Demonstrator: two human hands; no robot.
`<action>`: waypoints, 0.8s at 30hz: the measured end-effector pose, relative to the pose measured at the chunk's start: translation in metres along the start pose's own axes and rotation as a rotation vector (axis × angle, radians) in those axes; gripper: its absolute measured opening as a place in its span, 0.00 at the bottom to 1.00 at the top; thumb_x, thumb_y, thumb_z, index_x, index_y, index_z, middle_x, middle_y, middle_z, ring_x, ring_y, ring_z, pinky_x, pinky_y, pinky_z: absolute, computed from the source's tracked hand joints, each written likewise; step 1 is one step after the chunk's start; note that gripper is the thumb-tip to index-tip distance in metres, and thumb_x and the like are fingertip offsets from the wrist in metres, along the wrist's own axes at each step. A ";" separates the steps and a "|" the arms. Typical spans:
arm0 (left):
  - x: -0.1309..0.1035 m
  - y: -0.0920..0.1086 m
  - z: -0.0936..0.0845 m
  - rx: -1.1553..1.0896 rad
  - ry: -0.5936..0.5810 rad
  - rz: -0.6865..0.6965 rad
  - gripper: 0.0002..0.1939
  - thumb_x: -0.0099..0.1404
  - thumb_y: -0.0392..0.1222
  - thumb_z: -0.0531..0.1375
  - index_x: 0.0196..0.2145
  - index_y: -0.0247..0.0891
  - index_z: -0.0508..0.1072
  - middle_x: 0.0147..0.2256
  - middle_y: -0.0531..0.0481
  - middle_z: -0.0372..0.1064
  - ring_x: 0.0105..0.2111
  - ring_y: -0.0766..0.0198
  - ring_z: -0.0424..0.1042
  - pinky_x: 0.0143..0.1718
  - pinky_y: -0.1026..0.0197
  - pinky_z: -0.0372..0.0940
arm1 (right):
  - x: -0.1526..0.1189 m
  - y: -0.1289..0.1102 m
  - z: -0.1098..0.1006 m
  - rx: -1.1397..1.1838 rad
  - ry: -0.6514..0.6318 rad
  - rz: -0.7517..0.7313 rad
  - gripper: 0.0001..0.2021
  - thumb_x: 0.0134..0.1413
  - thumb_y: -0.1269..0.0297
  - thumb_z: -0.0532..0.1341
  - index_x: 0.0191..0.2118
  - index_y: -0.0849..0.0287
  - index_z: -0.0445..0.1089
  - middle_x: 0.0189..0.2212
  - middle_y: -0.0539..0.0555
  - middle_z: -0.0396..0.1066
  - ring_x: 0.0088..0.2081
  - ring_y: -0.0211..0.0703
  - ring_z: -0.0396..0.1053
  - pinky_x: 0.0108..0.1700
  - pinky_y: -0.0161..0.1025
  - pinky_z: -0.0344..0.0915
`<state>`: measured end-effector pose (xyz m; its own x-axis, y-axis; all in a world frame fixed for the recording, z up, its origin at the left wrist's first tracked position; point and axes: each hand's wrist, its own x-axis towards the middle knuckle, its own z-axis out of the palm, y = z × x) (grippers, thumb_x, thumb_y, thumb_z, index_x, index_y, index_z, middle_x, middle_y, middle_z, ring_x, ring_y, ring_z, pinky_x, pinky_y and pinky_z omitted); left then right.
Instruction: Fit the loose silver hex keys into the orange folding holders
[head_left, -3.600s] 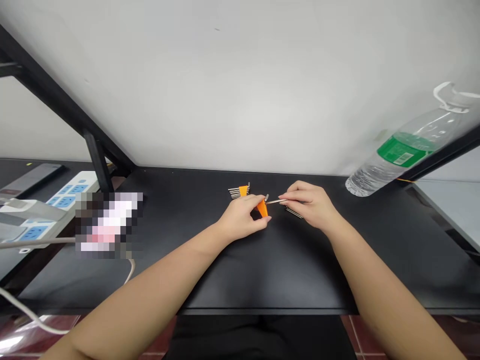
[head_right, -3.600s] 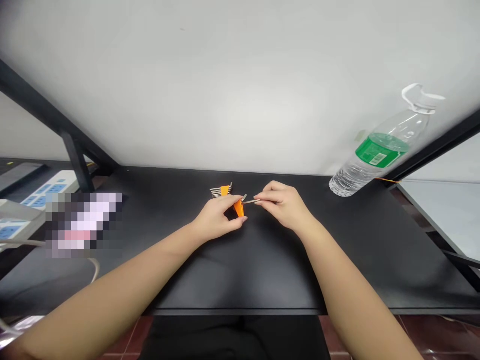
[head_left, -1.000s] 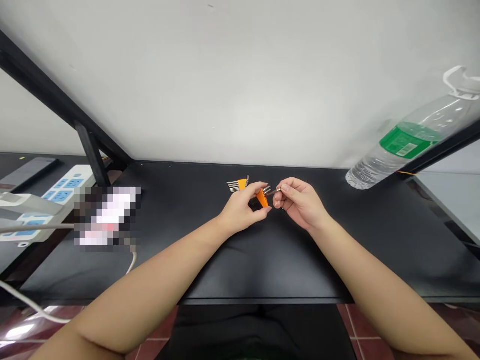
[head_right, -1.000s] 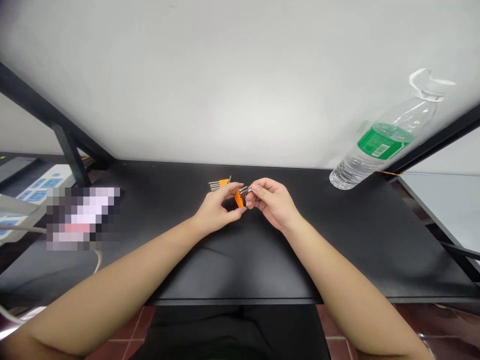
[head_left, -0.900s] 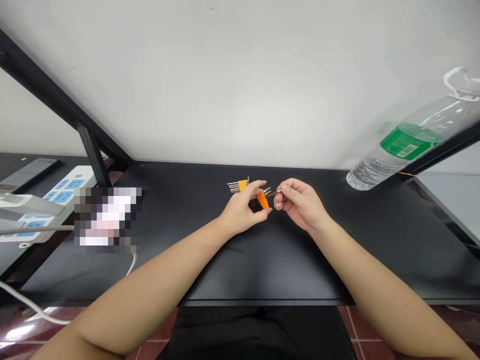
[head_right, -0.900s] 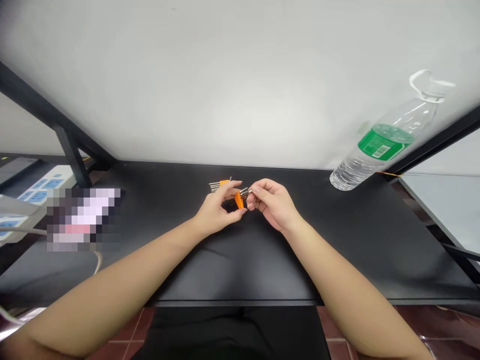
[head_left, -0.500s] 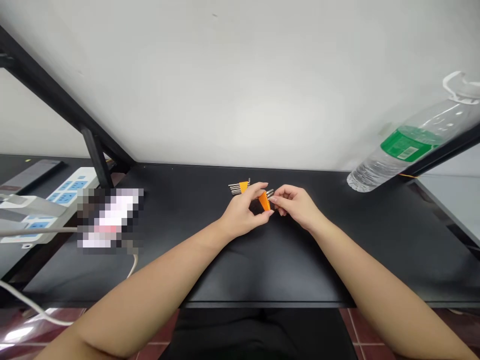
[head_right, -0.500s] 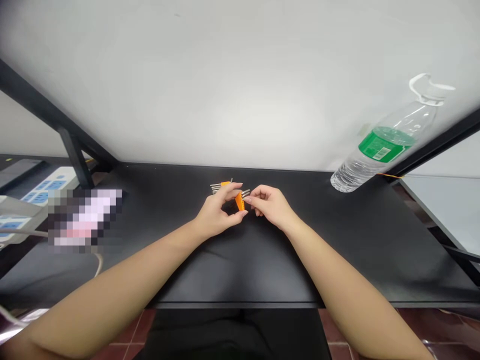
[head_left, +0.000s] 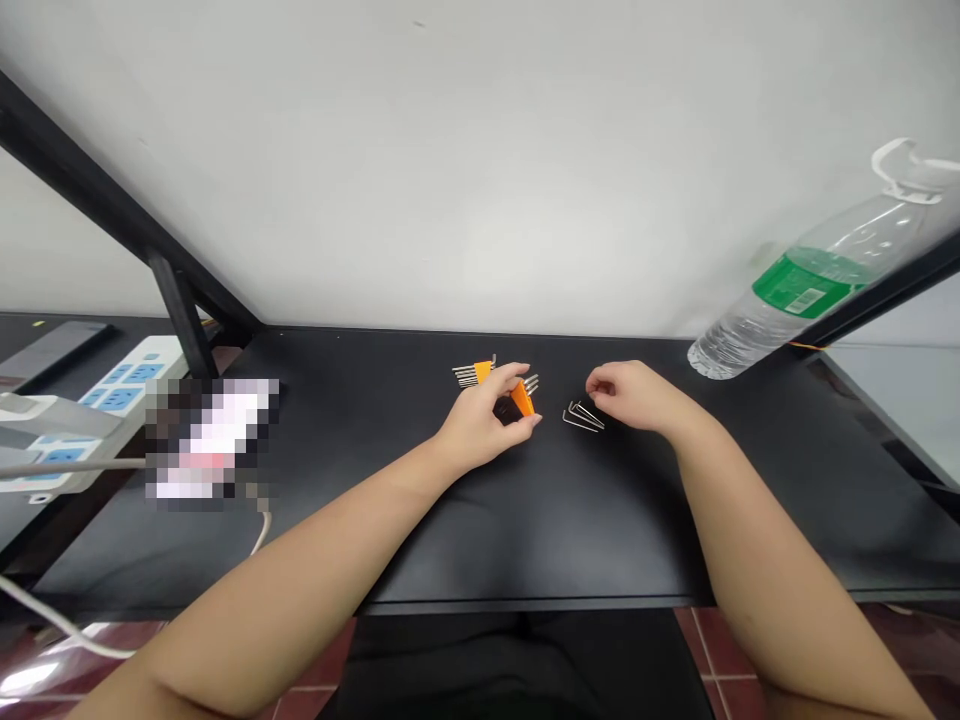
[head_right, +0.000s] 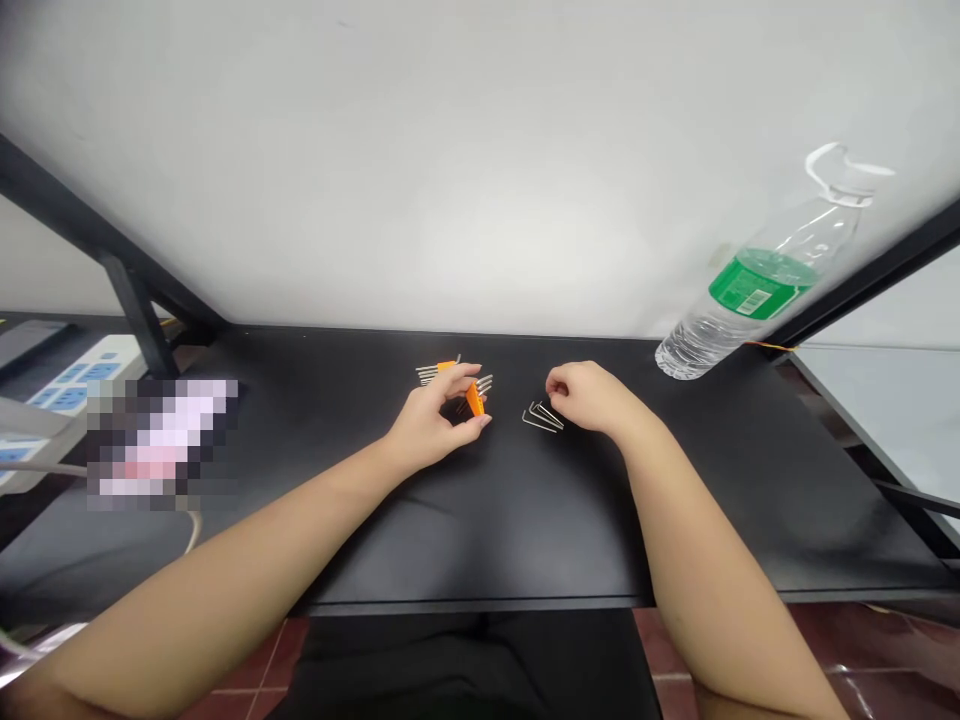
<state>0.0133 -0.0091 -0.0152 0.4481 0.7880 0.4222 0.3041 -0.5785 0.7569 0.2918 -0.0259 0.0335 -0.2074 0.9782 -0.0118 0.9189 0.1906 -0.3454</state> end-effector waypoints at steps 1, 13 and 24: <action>0.000 0.000 0.000 0.000 -0.001 -0.002 0.33 0.59 0.44 0.69 0.61 0.44 0.66 0.44 0.51 0.79 0.46 0.60 0.79 0.55 0.54 0.72 | 0.000 -0.001 0.001 0.007 -0.039 0.007 0.07 0.53 0.70 0.60 0.34 0.55 0.76 0.33 0.51 0.78 0.33 0.42 0.72 0.36 0.38 0.64; 0.000 -0.003 0.002 0.008 0.003 0.009 0.32 0.59 0.45 0.70 0.60 0.44 0.68 0.45 0.50 0.79 0.44 0.60 0.79 0.55 0.53 0.73 | -0.003 -0.016 0.007 -0.066 -0.099 -0.082 0.02 0.54 0.69 0.62 0.33 0.56 0.72 0.35 0.52 0.75 0.34 0.41 0.69 0.36 0.36 0.60; 0.001 -0.003 0.001 0.033 0.010 0.018 0.32 0.59 0.44 0.70 0.60 0.43 0.68 0.45 0.49 0.79 0.45 0.60 0.80 0.54 0.55 0.73 | -0.008 -0.036 0.013 0.027 -0.018 -0.209 0.04 0.51 0.72 0.61 0.29 0.57 0.68 0.32 0.51 0.72 0.30 0.39 0.65 0.33 0.38 0.59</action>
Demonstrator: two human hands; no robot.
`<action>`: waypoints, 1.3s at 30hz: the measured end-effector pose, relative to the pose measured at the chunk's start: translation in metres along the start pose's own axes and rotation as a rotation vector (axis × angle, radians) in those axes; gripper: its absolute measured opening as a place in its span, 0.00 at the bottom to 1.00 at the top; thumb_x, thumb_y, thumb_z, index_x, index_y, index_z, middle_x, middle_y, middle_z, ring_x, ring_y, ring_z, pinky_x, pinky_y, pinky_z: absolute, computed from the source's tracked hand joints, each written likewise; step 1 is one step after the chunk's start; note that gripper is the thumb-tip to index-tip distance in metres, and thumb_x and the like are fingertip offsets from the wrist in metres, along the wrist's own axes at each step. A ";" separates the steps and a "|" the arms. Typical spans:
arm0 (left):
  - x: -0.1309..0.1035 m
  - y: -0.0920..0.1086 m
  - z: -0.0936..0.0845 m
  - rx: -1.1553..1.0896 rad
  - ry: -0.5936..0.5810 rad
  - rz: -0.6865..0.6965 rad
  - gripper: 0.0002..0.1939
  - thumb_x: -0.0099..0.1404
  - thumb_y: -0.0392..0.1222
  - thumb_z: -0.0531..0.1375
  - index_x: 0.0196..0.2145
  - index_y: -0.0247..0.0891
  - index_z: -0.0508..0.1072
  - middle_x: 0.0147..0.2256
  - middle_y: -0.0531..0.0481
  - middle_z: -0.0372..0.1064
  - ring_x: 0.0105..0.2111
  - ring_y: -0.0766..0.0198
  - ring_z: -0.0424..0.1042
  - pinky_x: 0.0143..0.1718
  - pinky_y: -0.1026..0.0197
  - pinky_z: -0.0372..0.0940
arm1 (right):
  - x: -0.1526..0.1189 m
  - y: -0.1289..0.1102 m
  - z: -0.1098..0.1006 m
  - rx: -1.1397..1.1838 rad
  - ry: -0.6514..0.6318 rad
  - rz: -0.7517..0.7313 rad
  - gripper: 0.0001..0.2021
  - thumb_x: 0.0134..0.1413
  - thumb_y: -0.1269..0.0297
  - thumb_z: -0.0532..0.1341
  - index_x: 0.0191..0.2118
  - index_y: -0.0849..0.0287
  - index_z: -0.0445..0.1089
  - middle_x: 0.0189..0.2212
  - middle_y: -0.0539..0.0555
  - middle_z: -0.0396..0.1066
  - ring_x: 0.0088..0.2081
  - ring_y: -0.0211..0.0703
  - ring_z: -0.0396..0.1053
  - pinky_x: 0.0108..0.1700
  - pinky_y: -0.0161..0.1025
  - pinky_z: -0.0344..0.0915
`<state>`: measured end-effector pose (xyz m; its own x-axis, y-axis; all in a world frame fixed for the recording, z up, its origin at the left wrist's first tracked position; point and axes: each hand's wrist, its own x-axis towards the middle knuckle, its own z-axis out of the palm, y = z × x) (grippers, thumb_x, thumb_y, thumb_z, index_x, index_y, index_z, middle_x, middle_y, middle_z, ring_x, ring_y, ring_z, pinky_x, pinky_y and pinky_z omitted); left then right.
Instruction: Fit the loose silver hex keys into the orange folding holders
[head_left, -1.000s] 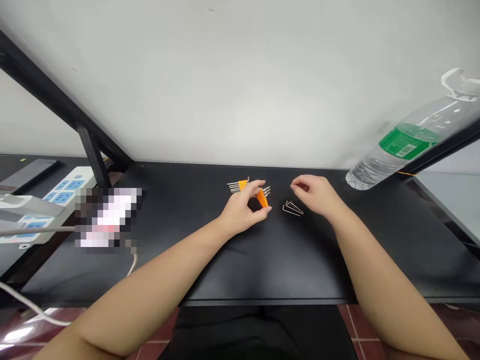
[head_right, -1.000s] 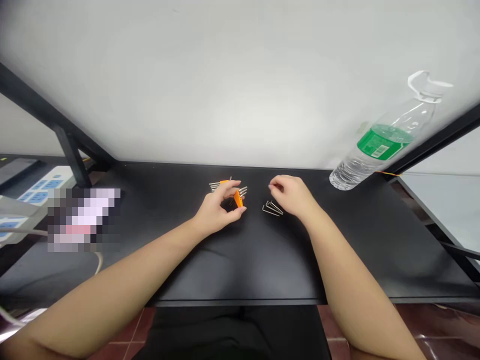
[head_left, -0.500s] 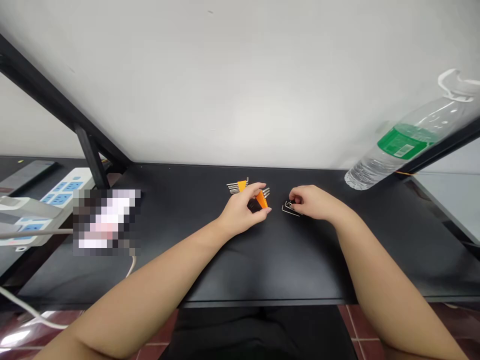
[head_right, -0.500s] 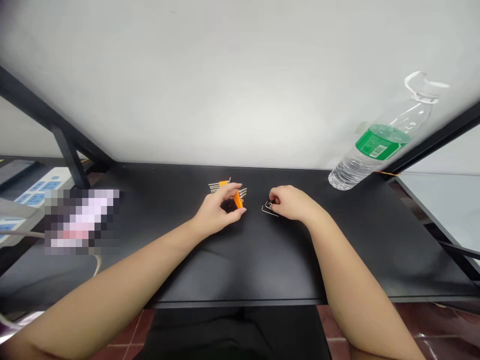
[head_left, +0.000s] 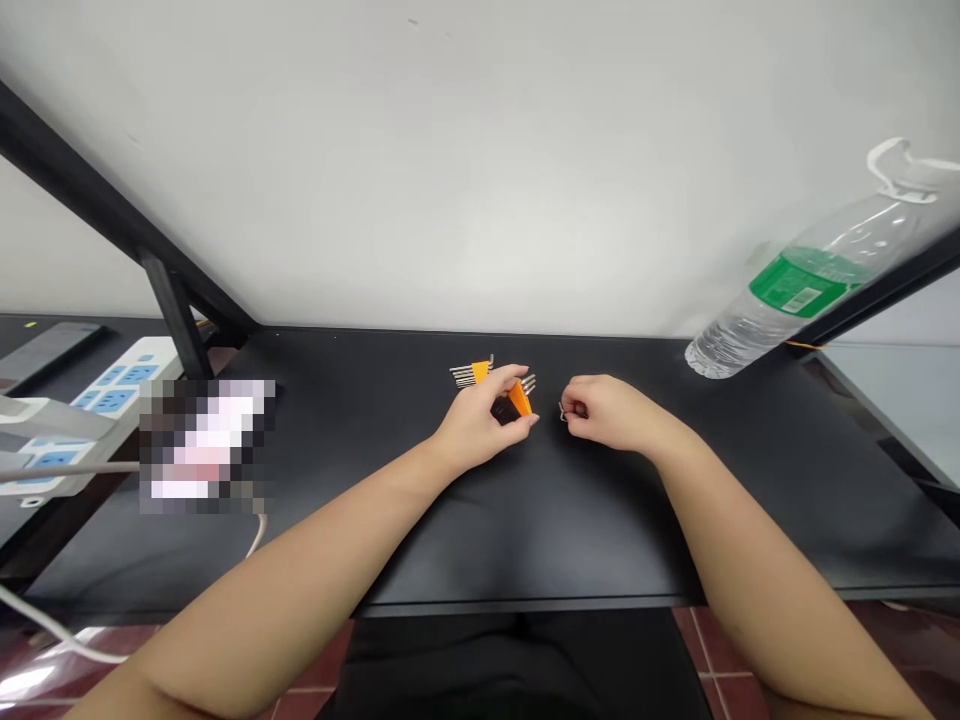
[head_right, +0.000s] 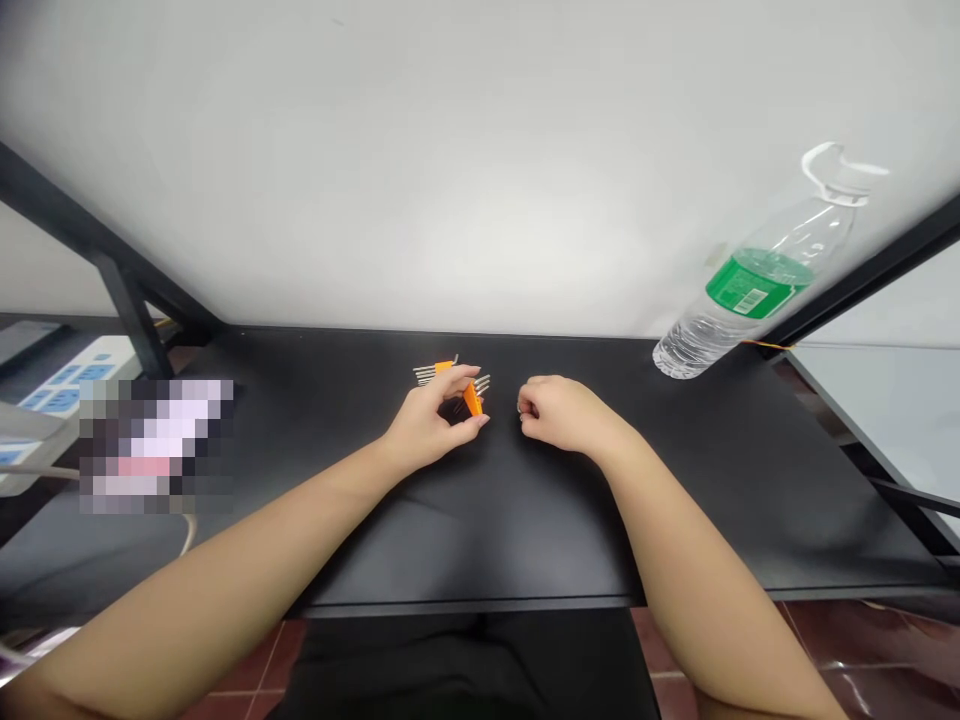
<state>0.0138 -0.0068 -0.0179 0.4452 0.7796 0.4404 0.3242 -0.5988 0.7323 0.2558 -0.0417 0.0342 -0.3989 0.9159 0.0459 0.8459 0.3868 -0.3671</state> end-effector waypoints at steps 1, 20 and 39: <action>0.000 0.000 0.000 0.005 0.005 0.008 0.32 0.60 0.44 0.70 0.60 0.43 0.68 0.45 0.49 0.79 0.45 0.60 0.79 0.53 0.55 0.74 | 0.000 -0.001 0.000 0.123 0.042 -0.043 0.04 0.51 0.72 0.62 0.29 0.57 0.67 0.32 0.51 0.71 0.30 0.39 0.65 0.33 0.37 0.60; 0.000 0.002 0.003 0.055 0.047 0.091 0.31 0.60 0.42 0.68 0.60 0.42 0.68 0.51 0.48 0.77 0.49 0.59 0.79 0.55 0.55 0.74 | 0.015 -0.040 0.043 1.201 0.640 0.000 0.13 0.54 0.58 0.73 0.44 0.55 0.77 0.32 0.50 0.75 0.31 0.41 0.76 0.38 0.44 0.78; -0.002 0.004 0.001 -0.060 0.131 0.075 0.29 0.61 0.44 0.69 0.59 0.42 0.69 0.47 0.48 0.78 0.46 0.60 0.80 0.56 0.52 0.75 | 0.008 -0.017 0.031 0.349 0.540 -0.221 0.11 0.67 0.65 0.60 0.47 0.51 0.81 0.43 0.55 0.75 0.41 0.44 0.74 0.43 0.43 0.71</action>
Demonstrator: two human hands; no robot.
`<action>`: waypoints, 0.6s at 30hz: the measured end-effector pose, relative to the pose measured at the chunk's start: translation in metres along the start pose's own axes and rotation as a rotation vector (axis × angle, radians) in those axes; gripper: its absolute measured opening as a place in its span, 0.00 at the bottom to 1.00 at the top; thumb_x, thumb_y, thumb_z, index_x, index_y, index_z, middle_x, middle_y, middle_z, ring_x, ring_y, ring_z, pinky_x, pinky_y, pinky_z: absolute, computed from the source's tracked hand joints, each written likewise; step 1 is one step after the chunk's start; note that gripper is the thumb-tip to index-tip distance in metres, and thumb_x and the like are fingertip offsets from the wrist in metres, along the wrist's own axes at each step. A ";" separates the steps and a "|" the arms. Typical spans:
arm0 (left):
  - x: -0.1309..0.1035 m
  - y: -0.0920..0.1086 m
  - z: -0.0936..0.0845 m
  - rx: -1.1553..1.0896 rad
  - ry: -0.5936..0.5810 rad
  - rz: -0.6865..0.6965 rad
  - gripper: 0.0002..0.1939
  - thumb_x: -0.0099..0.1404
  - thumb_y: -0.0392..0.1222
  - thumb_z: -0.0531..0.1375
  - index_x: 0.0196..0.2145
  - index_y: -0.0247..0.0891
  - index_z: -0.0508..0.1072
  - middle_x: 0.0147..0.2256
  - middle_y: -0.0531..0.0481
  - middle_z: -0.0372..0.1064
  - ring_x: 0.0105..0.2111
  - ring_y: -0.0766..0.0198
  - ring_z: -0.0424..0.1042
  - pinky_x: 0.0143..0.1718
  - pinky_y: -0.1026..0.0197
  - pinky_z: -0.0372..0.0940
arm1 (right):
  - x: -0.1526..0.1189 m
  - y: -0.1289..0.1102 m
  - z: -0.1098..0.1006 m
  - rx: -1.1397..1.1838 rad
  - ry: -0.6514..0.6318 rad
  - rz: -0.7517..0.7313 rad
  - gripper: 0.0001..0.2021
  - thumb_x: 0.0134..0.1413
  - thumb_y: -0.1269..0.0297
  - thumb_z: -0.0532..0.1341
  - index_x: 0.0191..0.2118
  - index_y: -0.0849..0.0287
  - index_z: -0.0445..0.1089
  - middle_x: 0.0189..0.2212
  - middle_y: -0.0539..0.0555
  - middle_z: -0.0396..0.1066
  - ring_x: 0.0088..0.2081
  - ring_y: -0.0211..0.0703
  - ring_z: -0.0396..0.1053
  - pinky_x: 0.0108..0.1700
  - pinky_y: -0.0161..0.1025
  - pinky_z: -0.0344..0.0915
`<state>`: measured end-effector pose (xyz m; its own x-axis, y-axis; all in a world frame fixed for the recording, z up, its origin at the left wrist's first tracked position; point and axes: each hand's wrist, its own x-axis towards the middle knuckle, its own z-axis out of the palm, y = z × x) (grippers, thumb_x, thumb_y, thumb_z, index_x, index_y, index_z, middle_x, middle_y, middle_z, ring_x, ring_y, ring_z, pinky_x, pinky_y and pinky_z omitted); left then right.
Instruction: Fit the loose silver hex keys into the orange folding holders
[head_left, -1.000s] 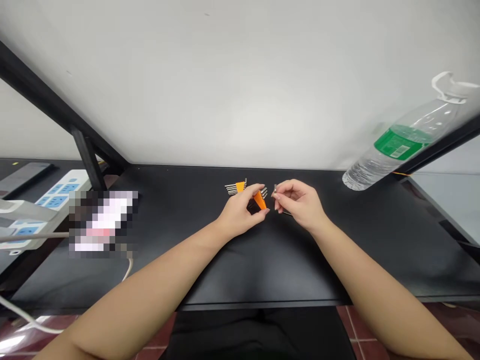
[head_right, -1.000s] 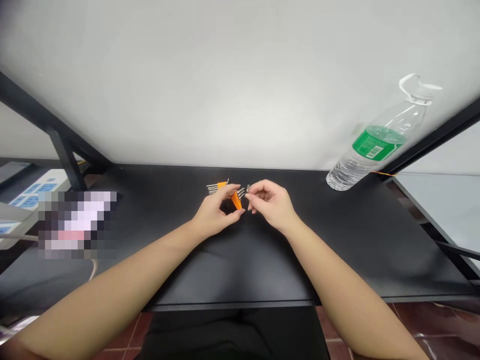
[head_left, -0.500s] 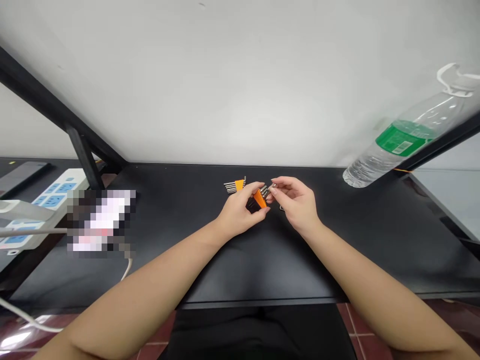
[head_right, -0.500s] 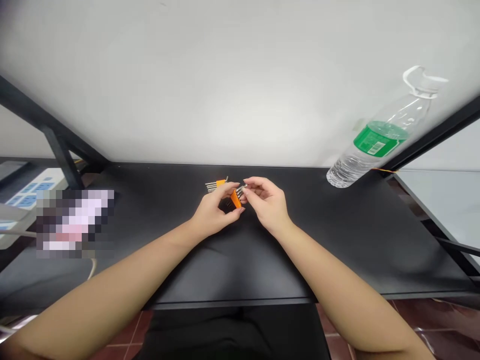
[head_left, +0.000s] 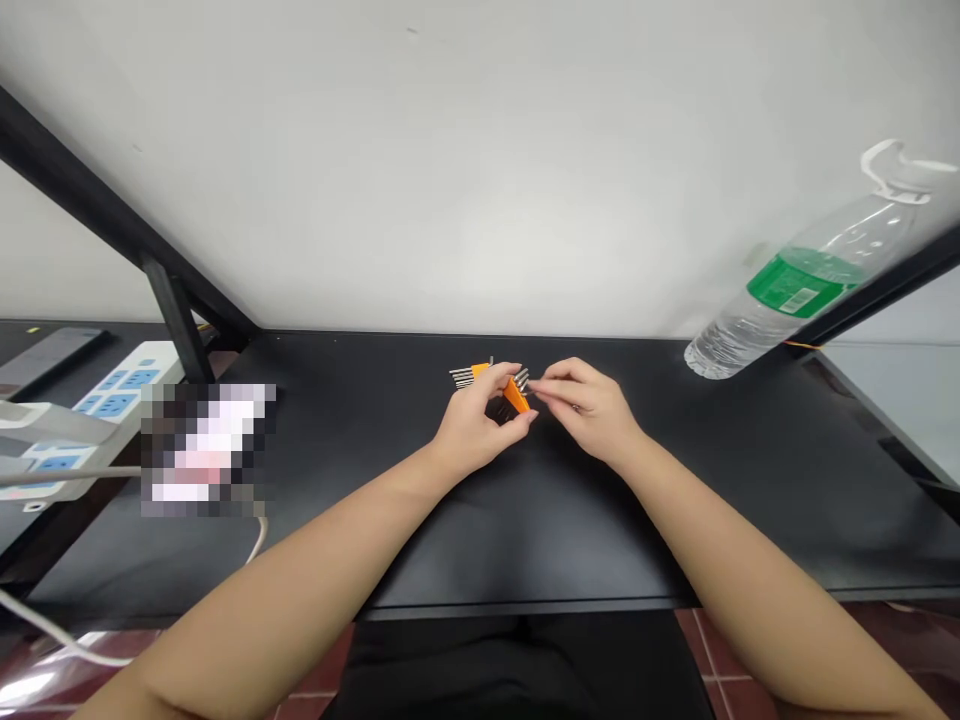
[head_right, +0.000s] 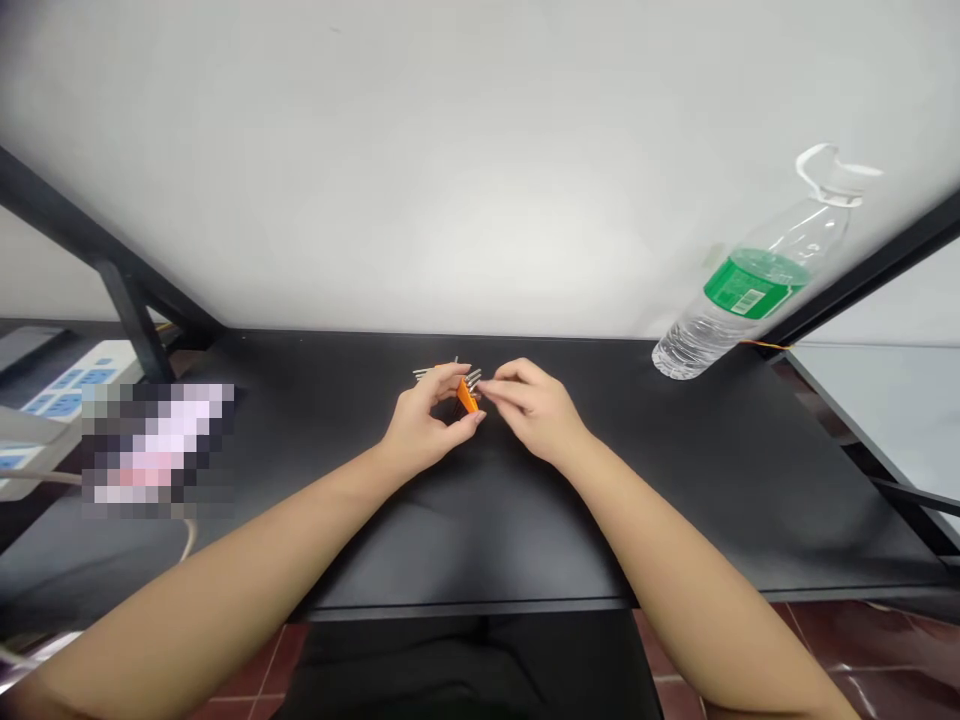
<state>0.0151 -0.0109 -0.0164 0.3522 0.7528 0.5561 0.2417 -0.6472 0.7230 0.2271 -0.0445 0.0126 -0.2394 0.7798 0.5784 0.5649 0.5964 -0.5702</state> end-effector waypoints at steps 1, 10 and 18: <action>0.000 -0.001 0.000 0.014 -0.009 0.000 0.28 0.61 0.44 0.69 0.58 0.43 0.69 0.46 0.48 0.78 0.45 0.60 0.80 0.56 0.52 0.74 | 0.001 0.004 -0.006 -0.062 -0.020 0.012 0.12 0.67 0.66 0.59 0.48 0.53 0.80 0.44 0.56 0.76 0.41 0.44 0.74 0.44 0.42 0.71; 0.003 -0.003 -0.002 0.094 -0.156 0.065 0.16 0.71 0.43 0.62 0.55 0.44 0.74 0.52 0.46 0.75 0.53 0.57 0.75 0.57 0.52 0.71 | 0.009 0.024 -0.051 -0.416 -0.531 0.326 0.03 0.54 0.70 0.62 0.34 0.57 0.74 0.36 0.53 0.73 0.36 0.43 0.70 0.38 0.37 0.64; 0.003 -0.003 -0.001 0.116 -0.192 0.063 0.10 0.73 0.43 0.57 0.49 0.44 0.75 0.52 0.44 0.71 0.52 0.57 0.73 0.54 0.54 0.71 | 0.008 0.011 -0.040 -0.427 -0.688 0.326 0.05 0.53 0.71 0.62 0.34 0.56 0.74 0.38 0.54 0.74 0.35 0.42 0.70 0.36 0.37 0.62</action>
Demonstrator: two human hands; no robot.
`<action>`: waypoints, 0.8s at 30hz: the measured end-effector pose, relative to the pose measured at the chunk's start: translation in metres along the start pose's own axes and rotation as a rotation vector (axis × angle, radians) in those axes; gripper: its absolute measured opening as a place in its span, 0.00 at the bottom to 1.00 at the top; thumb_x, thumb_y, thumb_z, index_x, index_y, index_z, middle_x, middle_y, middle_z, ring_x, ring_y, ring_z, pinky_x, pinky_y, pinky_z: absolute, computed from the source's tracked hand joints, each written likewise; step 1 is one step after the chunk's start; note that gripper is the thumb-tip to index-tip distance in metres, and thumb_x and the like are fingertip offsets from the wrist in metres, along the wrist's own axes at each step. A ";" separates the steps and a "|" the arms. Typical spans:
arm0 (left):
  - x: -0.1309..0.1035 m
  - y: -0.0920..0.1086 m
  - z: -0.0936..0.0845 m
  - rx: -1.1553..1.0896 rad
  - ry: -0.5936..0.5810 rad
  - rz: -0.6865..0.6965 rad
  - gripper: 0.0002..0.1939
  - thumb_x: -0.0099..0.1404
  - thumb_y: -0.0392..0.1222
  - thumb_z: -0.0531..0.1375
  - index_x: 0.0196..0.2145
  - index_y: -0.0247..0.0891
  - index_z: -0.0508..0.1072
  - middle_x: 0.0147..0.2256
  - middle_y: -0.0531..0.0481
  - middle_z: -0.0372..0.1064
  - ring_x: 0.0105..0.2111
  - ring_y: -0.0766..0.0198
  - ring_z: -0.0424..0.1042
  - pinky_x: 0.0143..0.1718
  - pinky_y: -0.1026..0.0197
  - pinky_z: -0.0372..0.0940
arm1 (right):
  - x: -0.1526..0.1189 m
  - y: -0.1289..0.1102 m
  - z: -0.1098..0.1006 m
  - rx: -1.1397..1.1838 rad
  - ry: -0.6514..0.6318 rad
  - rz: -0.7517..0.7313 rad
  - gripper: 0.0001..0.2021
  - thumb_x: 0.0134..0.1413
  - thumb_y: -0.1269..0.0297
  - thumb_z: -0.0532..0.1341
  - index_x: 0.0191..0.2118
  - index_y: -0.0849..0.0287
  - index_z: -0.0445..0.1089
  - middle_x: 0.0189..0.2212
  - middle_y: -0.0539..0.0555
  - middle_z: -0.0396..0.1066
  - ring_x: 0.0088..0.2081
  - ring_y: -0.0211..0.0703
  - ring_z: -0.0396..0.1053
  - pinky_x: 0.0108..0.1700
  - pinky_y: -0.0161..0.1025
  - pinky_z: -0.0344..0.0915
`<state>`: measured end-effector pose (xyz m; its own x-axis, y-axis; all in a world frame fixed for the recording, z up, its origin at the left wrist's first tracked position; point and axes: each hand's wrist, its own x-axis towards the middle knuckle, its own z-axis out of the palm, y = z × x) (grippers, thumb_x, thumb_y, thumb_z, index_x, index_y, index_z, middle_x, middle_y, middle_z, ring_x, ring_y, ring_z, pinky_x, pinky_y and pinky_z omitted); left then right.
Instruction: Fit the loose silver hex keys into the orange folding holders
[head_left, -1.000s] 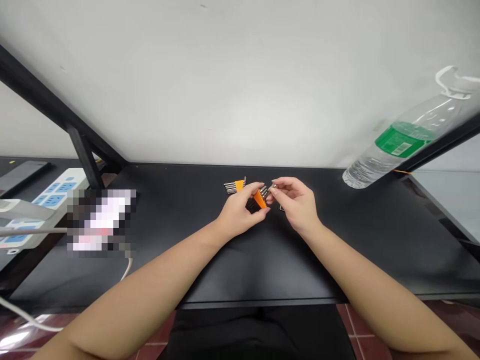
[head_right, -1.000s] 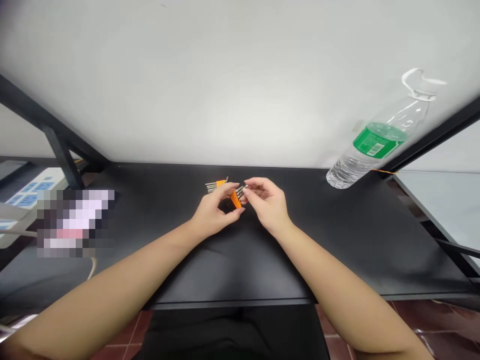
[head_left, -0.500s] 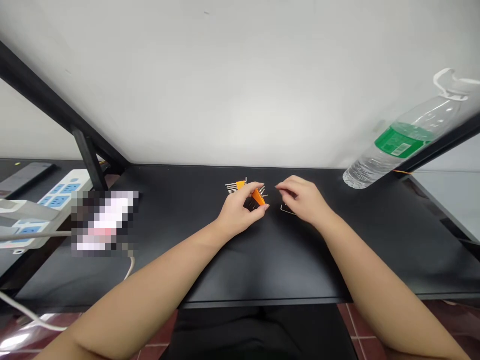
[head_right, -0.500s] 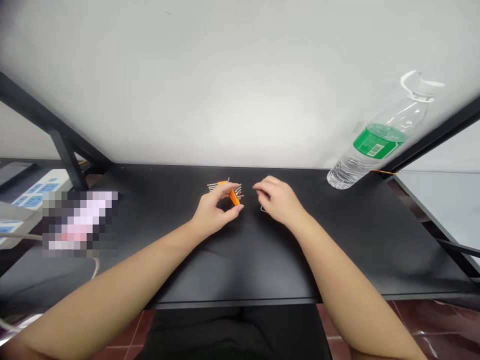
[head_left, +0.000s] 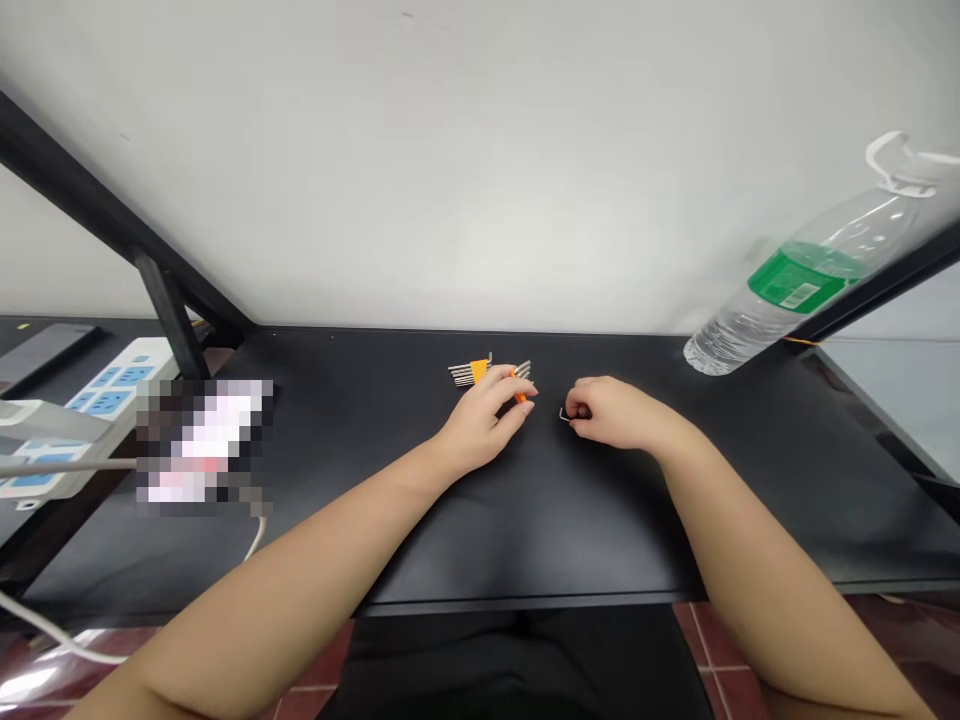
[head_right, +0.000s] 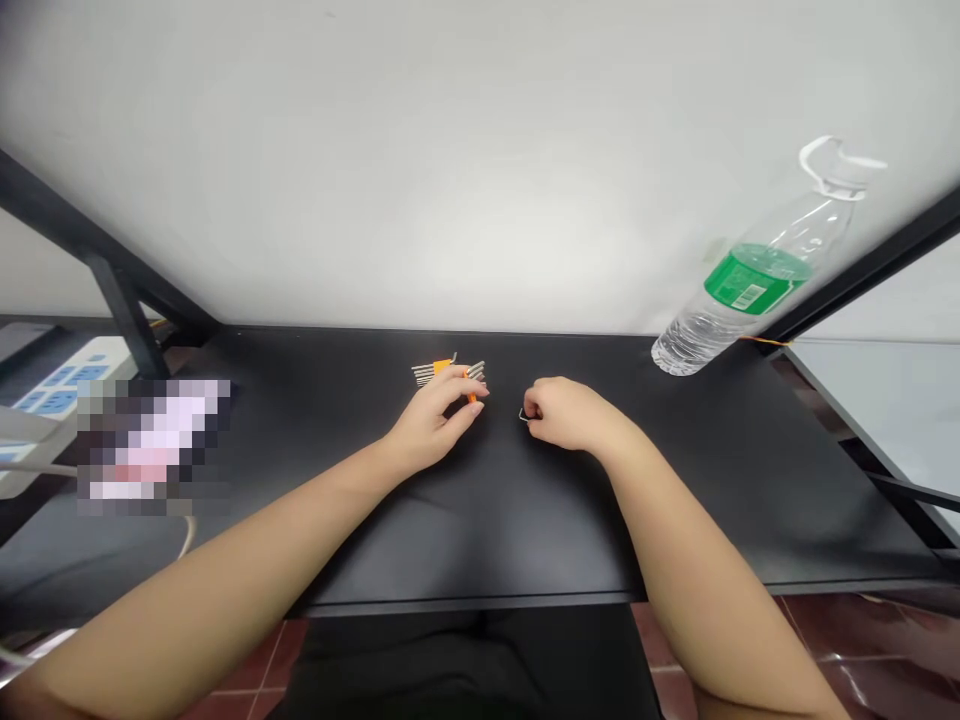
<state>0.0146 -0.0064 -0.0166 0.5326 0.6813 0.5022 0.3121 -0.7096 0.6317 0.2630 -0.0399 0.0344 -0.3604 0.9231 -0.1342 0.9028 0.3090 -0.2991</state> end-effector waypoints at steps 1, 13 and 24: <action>0.000 -0.001 0.000 -0.002 0.008 0.002 0.10 0.73 0.43 0.57 0.50 0.44 0.75 0.51 0.44 0.71 0.54 0.56 0.72 0.55 0.53 0.71 | 0.000 -0.004 0.002 -0.026 -0.009 0.022 0.05 0.52 0.71 0.61 0.34 0.56 0.74 0.38 0.54 0.75 0.34 0.43 0.70 0.35 0.37 0.61; 0.001 -0.002 -0.001 -0.068 0.033 0.018 0.11 0.70 0.41 0.60 0.50 0.42 0.71 0.48 0.46 0.74 0.51 0.57 0.75 0.57 0.50 0.71 | 0.002 -0.009 0.001 0.358 0.303 0.095 0.04 0.51 0.71 0.61 0.34 0.56 0.69 0.29 0.48 0.74 0.28 0.39 0.69 0.34 0.35 0.63; 0.000 -0.002 0.004 -0.112 0.039 -0.073 0.24 0.65 0.42 0.66 0.57 0.43 0.66 0.50 0.46 0.75 0.48 0.58 0.79 0.55 0.53 0.73 | 0.006 -0.013 0.015 0.683 0.154 -0.063 0.08 0.52 0.70 0.63 0.40 0.55 0.72 0.31 0.47 0.73 0.29 0.38 0.70 0.33 0.37 0.67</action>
<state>0.0167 -0.0062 -0.0200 0.4795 0.7388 0.4736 0.2586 -0.6347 0.7282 0.2455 -0.0416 0.0233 -0.3245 0.9456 0.0231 0.5137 0.1967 -0.8351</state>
